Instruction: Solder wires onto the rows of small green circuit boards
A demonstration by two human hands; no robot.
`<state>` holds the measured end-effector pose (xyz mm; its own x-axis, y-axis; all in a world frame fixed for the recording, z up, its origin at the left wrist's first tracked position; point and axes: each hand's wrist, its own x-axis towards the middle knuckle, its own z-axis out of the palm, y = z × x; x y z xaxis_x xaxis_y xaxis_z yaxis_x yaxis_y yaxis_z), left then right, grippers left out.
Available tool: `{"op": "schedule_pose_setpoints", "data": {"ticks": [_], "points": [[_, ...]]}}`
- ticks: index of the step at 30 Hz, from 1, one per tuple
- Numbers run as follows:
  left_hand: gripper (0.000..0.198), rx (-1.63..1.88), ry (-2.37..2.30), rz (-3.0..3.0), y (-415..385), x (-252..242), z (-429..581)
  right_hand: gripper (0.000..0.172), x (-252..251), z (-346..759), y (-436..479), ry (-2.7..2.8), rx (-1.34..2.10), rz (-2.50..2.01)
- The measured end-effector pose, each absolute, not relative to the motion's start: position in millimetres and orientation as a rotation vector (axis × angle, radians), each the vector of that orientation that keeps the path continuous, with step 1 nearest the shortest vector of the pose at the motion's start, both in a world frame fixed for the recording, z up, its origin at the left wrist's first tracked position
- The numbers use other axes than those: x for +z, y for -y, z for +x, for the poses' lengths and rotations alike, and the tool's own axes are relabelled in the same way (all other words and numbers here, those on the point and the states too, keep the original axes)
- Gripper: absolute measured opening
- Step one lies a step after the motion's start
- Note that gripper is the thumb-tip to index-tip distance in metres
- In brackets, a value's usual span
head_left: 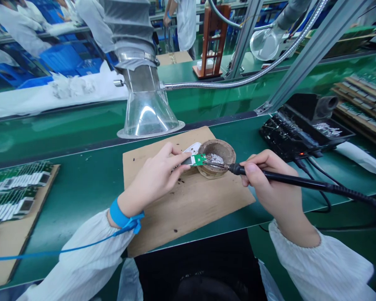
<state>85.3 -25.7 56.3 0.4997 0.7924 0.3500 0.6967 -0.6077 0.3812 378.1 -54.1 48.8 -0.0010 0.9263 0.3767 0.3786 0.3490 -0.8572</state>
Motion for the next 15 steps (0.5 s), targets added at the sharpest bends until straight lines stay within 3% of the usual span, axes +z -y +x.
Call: {"op": "schedule_pose_setpoints", "data": {"ticks": [15], "points": [[0.031,0.823,-1.225,2.504,24.1,47.3,83.8,0.021,50.1,376.8,51.8,1.553,0.793,-1.223]]}}
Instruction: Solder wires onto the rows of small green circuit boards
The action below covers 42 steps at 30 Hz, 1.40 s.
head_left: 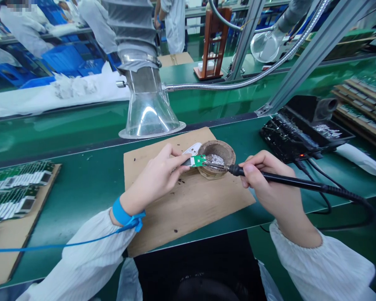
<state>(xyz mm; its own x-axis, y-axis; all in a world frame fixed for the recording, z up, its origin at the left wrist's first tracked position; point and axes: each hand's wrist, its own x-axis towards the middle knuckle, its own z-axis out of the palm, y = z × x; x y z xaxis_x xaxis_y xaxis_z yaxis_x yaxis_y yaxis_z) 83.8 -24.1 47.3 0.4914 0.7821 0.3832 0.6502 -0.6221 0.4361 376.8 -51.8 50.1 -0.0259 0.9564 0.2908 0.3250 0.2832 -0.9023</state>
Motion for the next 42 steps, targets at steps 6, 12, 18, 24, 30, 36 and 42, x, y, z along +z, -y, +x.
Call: {"op": "schedule_pose_setpoints", "data": {"ticks": [6,12,18,24,30,36,42], "points": [[0.033,0.791,-1.202,2.52,22.2,51.2,84.3,0.017,69.9,387.6,41.7,1.5,0.756,-1.156],[0.032,0.816,-1.202,2.524,20.9,51.4,85.3,0.007,91.4,408.1,2.3,1.324,0.724,-1.053],[0.032,0.79,-1.199,2.525,21.4,54.7,85.3,0.032,84.0,384.6,-19.1,1.254,0.761,-0.948],[0.032,0.76,-1.216,2.528,20.6,55.4,85.2,0.045,68.6,366.1,-32.6,1.383,1.008,-0.996],[0.032,0.762,-1.218,2.527,20.6,55.1,84.5,0.046,59.5,367.2,-39.1,1.396,1.03,-1.008],[0.033,0.749,-1.217,2.53,21.1,57.1,85.0,0.042,53.4,368.3,-42.2,1.394,1.063,-0.974],[0.031,0.752,-1.218,2.539,21.3,57.5,84.3,0.044,55.4,365.5,-43.2,1.379,1.087,-0.994]]}}
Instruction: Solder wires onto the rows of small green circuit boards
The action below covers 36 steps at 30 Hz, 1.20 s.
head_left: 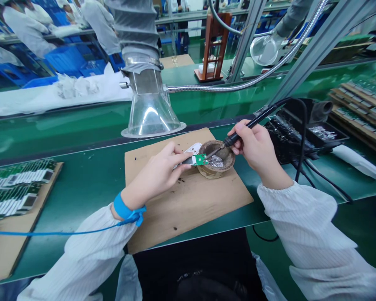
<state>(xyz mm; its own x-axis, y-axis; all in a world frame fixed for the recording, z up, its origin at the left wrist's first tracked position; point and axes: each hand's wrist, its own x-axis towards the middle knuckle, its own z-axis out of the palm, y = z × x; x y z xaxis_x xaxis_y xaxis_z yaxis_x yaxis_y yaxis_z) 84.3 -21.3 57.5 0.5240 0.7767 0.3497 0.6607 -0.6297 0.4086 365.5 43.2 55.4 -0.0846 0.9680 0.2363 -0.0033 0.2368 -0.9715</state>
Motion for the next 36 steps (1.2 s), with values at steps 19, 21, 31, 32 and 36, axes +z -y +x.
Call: {"op": "schedule_pose_setpoints", "data": {"ticks": [19,21,31,32,36], "points": [[0.031,0.744,-1.214,2.535,21.2,56.5,82.6,0.047,59.3,366.8,-41.2,1.514,0.982,-1.033],[0.031,0.739,-1.221,2.525,21.3,56.0,82.3,0.049,60.5,365.9,-39.8,1.521,0.965,-1.053],[0.031,0.784,-1.203,2.504,22.1,51.5,80.8,0.056,53.0,364.4,-41.7,1.493,0.948,-1.033],[0.032,0.789,-1.201,2.503,22.1,50.8,80.8,0.056,52.7,364.5,-41.6,1.495,0.942,-1.036],[0.033,0.803,-1.198,2.496,21.8,47.0,80.3,0.056,53.1,364.5,-40.5,1.515,0.918,-1.053]]}}
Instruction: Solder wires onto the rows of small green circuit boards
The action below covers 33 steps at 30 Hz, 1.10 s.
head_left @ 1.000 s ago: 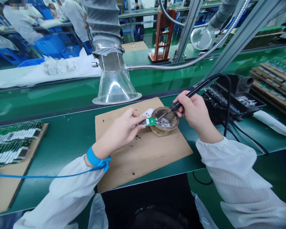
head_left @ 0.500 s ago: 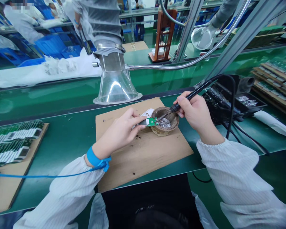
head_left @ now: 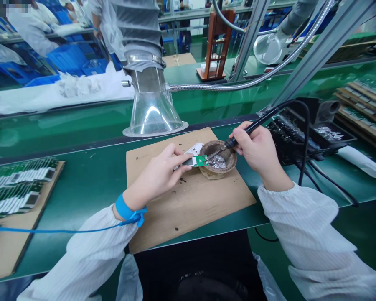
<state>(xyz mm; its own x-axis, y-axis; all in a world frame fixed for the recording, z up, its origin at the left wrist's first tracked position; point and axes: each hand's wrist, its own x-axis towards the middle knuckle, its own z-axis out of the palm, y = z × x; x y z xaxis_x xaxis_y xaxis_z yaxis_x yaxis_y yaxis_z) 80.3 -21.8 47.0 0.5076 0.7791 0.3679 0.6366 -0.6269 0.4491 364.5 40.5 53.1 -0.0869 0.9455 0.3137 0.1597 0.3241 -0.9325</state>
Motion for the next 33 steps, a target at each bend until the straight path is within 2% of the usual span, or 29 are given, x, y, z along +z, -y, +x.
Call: {"op": "schedule_pose_setpoints", "data": {"ticks": [16,20,23,27,33], "points": [[0.033,0.839,-1.177,2.459,22.7,41.6,79.6,0.054,61.7,364.5,-36.3,1.635,0.706,-1.055],[0.032,0.832,-1.177,2.475,22.1,41.4,79.0,0.054,58.7,364.5,-37.6,1.628,0.772,-1.014],[0.032,0.824,-1.186,2.476,21.3,40.6,80.5,0.048,58.3,365.7,-39.4,1.436,0.871,-0.921],[0.033,0.847,-1.198,2.443,21.1,39.2,82.7,0.04,62.5,375.3,-39.8,1.093,0.783,-0.793],[0.027,1.054,-1.281,2.255,32.5,39.2,68.0,0.037,57.9,407.6,-18.4,1.08,0.64,-0.798]]}}
